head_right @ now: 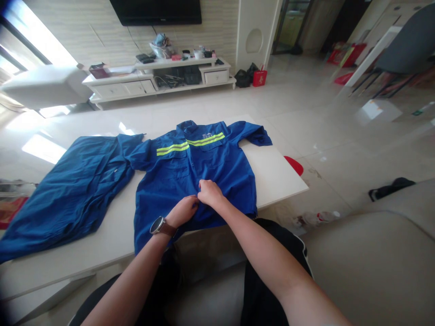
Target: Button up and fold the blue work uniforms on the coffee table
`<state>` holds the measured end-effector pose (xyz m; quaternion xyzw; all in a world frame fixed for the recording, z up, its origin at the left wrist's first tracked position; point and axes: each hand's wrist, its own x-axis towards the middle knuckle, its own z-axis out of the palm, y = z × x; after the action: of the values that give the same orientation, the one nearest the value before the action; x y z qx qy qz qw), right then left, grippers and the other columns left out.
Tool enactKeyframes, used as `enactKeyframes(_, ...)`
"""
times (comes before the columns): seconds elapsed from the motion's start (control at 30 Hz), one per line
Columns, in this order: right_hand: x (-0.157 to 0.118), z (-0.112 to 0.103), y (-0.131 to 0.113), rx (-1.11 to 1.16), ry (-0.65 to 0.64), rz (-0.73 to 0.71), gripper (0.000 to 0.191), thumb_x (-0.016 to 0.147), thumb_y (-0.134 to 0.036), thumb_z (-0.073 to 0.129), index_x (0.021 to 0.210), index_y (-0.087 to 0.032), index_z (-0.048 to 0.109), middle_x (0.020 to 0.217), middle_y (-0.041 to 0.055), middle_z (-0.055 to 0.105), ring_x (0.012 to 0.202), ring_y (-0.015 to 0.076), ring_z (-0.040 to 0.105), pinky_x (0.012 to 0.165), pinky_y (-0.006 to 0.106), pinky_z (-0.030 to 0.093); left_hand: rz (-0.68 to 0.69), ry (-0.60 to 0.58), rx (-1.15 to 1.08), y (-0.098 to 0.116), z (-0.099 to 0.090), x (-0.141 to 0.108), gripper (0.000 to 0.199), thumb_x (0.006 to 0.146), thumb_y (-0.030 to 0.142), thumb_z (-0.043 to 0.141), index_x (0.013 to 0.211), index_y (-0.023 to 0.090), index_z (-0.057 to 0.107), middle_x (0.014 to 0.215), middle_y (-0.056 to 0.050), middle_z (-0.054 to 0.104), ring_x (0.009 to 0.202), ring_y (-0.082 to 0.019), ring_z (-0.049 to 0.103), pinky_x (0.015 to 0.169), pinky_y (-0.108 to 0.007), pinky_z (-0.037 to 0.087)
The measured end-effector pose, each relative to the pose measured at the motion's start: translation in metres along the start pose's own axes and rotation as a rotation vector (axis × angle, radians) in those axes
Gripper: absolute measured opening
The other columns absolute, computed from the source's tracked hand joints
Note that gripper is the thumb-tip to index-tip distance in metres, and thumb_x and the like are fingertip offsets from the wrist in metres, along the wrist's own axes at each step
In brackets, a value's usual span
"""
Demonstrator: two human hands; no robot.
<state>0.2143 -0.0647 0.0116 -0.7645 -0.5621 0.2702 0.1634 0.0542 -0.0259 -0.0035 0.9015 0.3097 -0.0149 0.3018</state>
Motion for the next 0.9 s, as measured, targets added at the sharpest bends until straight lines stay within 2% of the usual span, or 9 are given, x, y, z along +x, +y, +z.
enactKeyframes(0.2, -0.002, 0.001, -0.002, -0.035, -0.032, -0.009, 0.029, 0.079, -0.015, 0.065, 0.106, -0.022, 0.072, 0.107, 0.0103, 0.077, 0.100, 0.0255, 0.071, 0.080, 0.029, 0.049, -0.084, -0.026, 0.104, 0.003, 0.007, -0.002, 0.032, 0.093, 0.010, 0.045, 0.098, 0.017, 0.076, 0.101, -0.016, 0.077, 0.095, -0.027, 0.072, 0.087, -0.035, 0.050)
enactKeyframes(0.4, -0.006, 0.002, -0.006, -0.070, -0.067, -0.019, 0.021, 0.078, -0.016, 0.068, 0.096, -0.022, 0.077, 0.102, 0.0111, 0.078, 0.095, 0.0259, 0.072, 0.077, 0.029, 0.050, -0.167, -0.092, 0.071, -0.002, 0.016, 0.000, 0.018, 0.085, 0.011, 0.057, 0.092, 0.018, 0.073, 0.089, -0.014, 0.074, 0.091, -0.029, 0.072, 0.078, -0.033, 0.048)
enactKeyframes(0.63, -0.004, 0.002, -0.004, -0.120, -0.006, -0.016, 0.011, 0.087, -0.025, 0.066, 0.091, -0.021, 0.075, 0.100, 0.0118, 0.078, 0.094, 0.0253, 0.073, 0.078, 0.030, 0.051, -0.163, -0.006, 0.099, 0.000, 0.024, 0.002, 0.015, 0.084, 0.012, 0.058, 0.093, 0.018, 0.068, 0.107, -0.013, 0.068, 0.091, -0.025, 0.069, 0.080, -0.033, 0.050)
enactKeyframes(0.73, -0.003, -0.001, -0.004, -0.144, 0.023, -0.016, 0.013, 0.090, -0.025, 0.062, 0.089, -0.019, 0.074, 0.101, 0.0134, 0.078, 0.095, 0.0267, 0.072, 0.080, 0.032, 0.051, -0.100, 0.084, 0.108, 0.001, 0.027, 0.003, 0.015, 0.086, 0.012, 0.055, 0.096, 0.017, 0.065, 0.110, -0.014, 0.065, 0.099, -0.025, 0.065, 0.088, -0.035, 0.051)
enactKeyframes(0.83, -0.005, -0.006, -0.004, -0.137, 0.037, -0.011, 0.015, 0.090, -0.019, 0.058, 0.098, -0.018, 0.071, 0.104, 0.0136, 0.077, 0.101, 0.0275, 0.072, 0.083, 0.033, 0.051, -0.055, 0.179, 0.109, 0.000, 0.028, 0.005, 0.025, 0.087, 0.012, 0.055, 0.112, 0.015, 0.060, 0.112, -0.015, 0.064, 0.110, -0.028, 0.060, 0.098, -0.039, 0.049)
enactKeyframes(0.9, -0.006, -0.009, -0.004, -0.135, 0.040, -0.004, 0.025, 0.088, -0.013, 0.058, 0.110, -0.018, 0.068, 0.109, 0.0138, 0.076, 0.104, 0.0269, 0.071, 0.084, 0.032, 0.051, -0.057, 0.210, 0.100, -0.001, 0.030, 0.005, 0.035, 0.089, 0.012, 0.054, 0.123, 0.014, 0.057, 0.119, -0.016, 0.064, 0.116, -0.029, 0.058, 0.102, -0.042, 0.048)
